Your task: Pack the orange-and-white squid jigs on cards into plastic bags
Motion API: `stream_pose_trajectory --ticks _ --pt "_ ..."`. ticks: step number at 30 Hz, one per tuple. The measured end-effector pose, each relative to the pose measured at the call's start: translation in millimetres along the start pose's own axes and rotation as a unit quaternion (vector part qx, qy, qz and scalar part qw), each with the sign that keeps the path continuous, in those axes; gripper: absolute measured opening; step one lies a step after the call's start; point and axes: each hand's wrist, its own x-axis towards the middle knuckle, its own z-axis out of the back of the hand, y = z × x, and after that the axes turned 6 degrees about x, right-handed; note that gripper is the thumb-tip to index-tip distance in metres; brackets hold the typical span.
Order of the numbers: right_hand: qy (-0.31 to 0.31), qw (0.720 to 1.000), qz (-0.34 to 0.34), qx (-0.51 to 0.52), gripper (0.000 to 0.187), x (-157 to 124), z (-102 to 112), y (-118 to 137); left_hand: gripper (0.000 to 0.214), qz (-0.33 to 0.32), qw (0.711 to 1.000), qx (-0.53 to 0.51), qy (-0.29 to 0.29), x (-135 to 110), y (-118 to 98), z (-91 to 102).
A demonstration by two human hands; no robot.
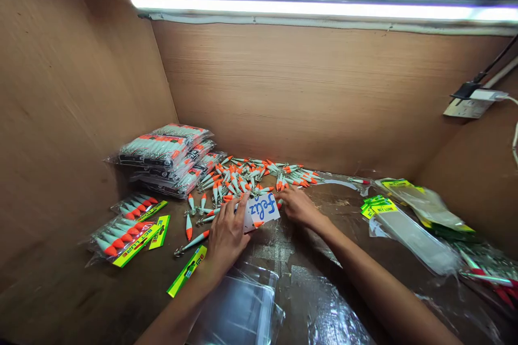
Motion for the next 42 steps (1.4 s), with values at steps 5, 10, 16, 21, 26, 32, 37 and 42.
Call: stream_pose_trajectory --ticks 5,10,16,21,26,32,37,42 --pt "0.046 0.98 0.081 -0.175 0.032 -5.3 -22.7 6.7 0.087 0.006 1.0 0.004 -0.01 1.7 2.6 0.1" --pt "-0.006 0.993 0.049 -0.104 0.023 -2.7 -13.3 -0.5 0.083 0.003 1.0 -0.003 -0.013 2.3 3.7 -0.8" --pt "-0.147 0.979 -0.003 0.138 0.044 2.2 45.1 -6.0 0.09 0.02 1.0 -0.006 -0.018 1.5 6.7 -6.4" --pt "-0.076 0.871 -0.016 0.485 0.061 -2.0 70.3 3.7 0.09 0.018 1.0 -0.009 -0.015 0.2 6.5 -9.8" --pt "0.006 0.897 -0.013 0.443 0.056 -8.9 65.9 24.1 0.091 0.026 1.0 -0.006 -0.016 -0.5 4.4 -7.1" --pt "-0.026 0.981 0.192 0.026 0.027 -21.0 37.6 56.3 0.092 0.026 1.0 0.001 -0.001 -1.8 4.0 -7.9" --pt "-0.085 0.959 0.221 -0.155 0.027 -30.3 8.9 78.0 0.097 0.006 1.0 -0.004 0.012 -3.5 -1.5 -1.4" --pt "-0.026 0.957 0.252 -0.144 0.024 -29.3 -5.6 76.1 0.102 -0.025 0.999 -0.017 0.025 -6.3 -7.3 -1.0"
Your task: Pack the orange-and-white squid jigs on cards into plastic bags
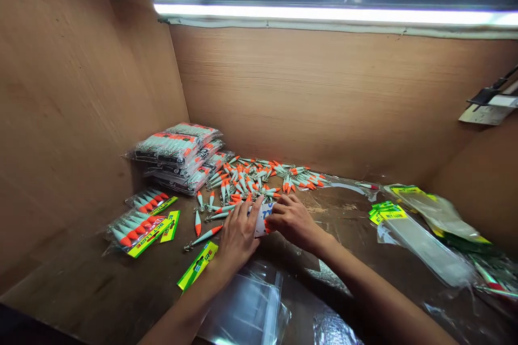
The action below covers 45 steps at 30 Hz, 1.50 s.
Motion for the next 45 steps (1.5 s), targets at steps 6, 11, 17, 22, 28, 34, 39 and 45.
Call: stream_pose_trajectory --ticks 6,11,17,22,28,34,39,45 --pt "-0.037 0.995 -0.023 0.092 0.032 1.9 18.0 -22.5 0.099 -0.002 1.0 -0.012 0.005 -0.1 2.7 -4.7" --pt "0.013 0.97 -0.241 0.014 0.035 24.0 13.1 -78.1 0.103 0.002 1.0 -0.017 0.011 -1.1 4.1 -4.3" --pt "0.096 0.967 -0.232 -0.053 0.036 49.6 -3.6 -135.3 0.104 0.004 1.0 -0.02 0.014 -3.2 4.1 -3.5" --pt "0.175 0.976 -0.123 -0.043 0.016 55.0 -17.5 -140.3 0.101 -0.001 1.0 -0.025 0.017 -4.0 5.1 -3.1" --pt "0.097 0.983 -0.153 -0.006 0.021 44.1 -9.9 -150.0 0.102 -0.009 0.999 -0.029 0.021 -5.7 4.9 -2.8" --pt "-0.06 0.951 -0.288 0.098 0.034 12.0 35.2 -164.4 0.1 -0.013 0.999 -0.038 0.022 -5.3 3.3 -1.8" --pt "-0.086 0.881 -0.379 0.27 0.065 -31.8 61.4 -160.5 0.102 -0.016 0.999 -0.043 0.018 -3.8 4.4 -3.7" --pt "-0.034 0.762 -0.445 0.469 0.081 -80.9 41.5 -130.5 0.103 -0.019 0.999 -0.038 0.011 -1.6 5.6 -8.7"
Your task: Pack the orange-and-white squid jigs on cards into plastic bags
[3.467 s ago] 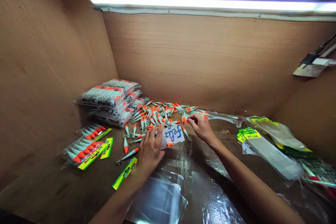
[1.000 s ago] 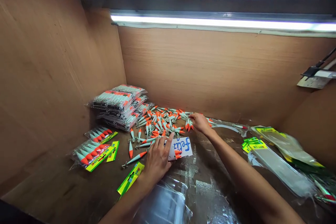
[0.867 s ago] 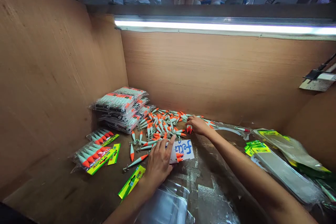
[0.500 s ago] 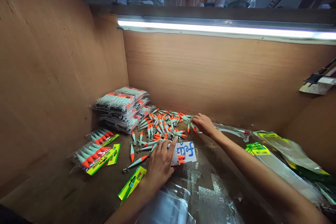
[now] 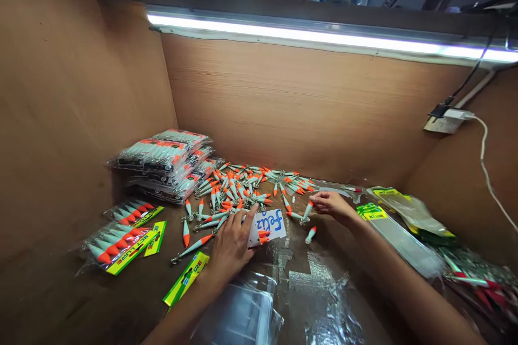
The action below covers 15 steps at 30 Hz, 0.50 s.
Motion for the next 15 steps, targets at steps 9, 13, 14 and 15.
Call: stream_pose_trajectory --ticks 9,13,14,15 --pt "-0.008 0.987 -0.088 0.133 0.069 -6.5 -25.0 -30.7 0.105 -0.011 1.0 -0.002 0.02 2.8 0.9 -6.1" --pt "-0.015 0.981 -0.082 0.173 0.065 -7.8 -29.2 -27.4 0.102 -0.011 1.0 0.002 0.028 4.7 1.2 -7.0" --pt "-0.013 0.98 -0.077 0.182 0.065 -9.5 -29.2 -24.1 0.102 -0.01 0.999 0.002 0.03 5.1 1.0 -7.0" --pt "-0.011 0.979 -0.069 0.19 0.066 -11.6 -28.9 -19.9 0.102 -0.011 0.999 0.001 0.031 5.3 0.5 -6.9"
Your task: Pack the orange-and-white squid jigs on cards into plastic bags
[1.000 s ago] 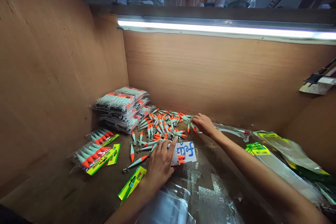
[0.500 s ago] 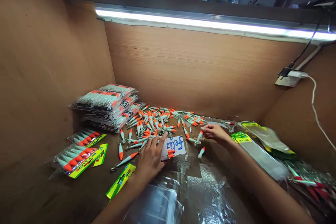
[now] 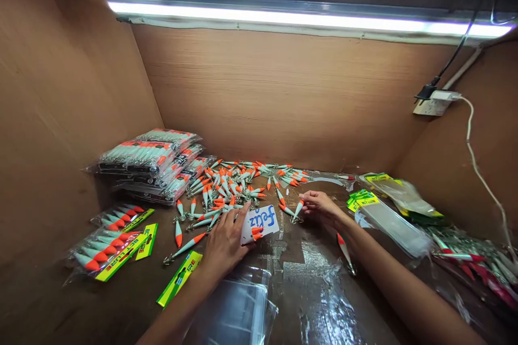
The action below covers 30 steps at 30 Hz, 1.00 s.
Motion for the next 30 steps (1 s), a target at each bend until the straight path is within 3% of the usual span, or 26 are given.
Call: stream_pose_trajectory --ticks 5,9,12,16,19,21,24,26,28,30 --pt "0.023 0.999 0.048 0.012 0.067 -23.9 -15.7 25.2 0.102 0.003 1.0 -0.001 0.006 -1.0 -2.5 0.2" --pt "0.058 0.978 0.141 -0.141 0.054 -52.0 -46.0 33.4 0.104 0.004 1.0 -0.001 0.008 -3.7 -4.8 -0.4" --pt "0.04 0.918 0.253 -0.304 0.036 -66.8 -70.5 22.7 0.104 -0.005 1.0 -0.01 0.005 -5.8 -7.6 -0.2" --pt "0.026 0.788 0.388 -0.477 0.022 -70.4 -91.8 -2.9 0.104 -0.023 0.999 -0.023 0.011 -7.4 -14.6 2.9" --pt "0.013 0.702 0.435 -0.564 0.023 -67.8 -101.3 -19.9 0.103 -0.054 0.998 -0.033 0.013 -9.0 -22.5 6.0" --pt "0.02 0.676 0.447 -0.585 0.023 -67.0 -106.0 -27.0 0.102 -0.077 0.996 -0.036 0.018 -10.7 -27.4 7.5" --pt "0.059 0.677 0.451 -0.579 0.021 -67.5 -107.2 -25.7 0.102 -0.093 0.994 -0.039 0.032 -12.4 -30.6 8.4" --pt "0.086 0.699 0.447 -0.552 0.018 -67.0 -100.8 -14.8 0.103 -0.086 0.995 -0.039 0.033 -12.0 -29.0 8.5" --pt "0.07 0.745 0.432 -0.503 0.021 -62.7 -87.9 0.7 0.107 -0.069 0.997 -0.036 0.024 -10.5 -25.3 8.0" --pt "-0.003 0.803 0.391 -0.45 0.026 -53.1 -71.5 13.8 0.112 -0.049 0.998 -0.031 0.013 -8.9 -20.9 7.4"
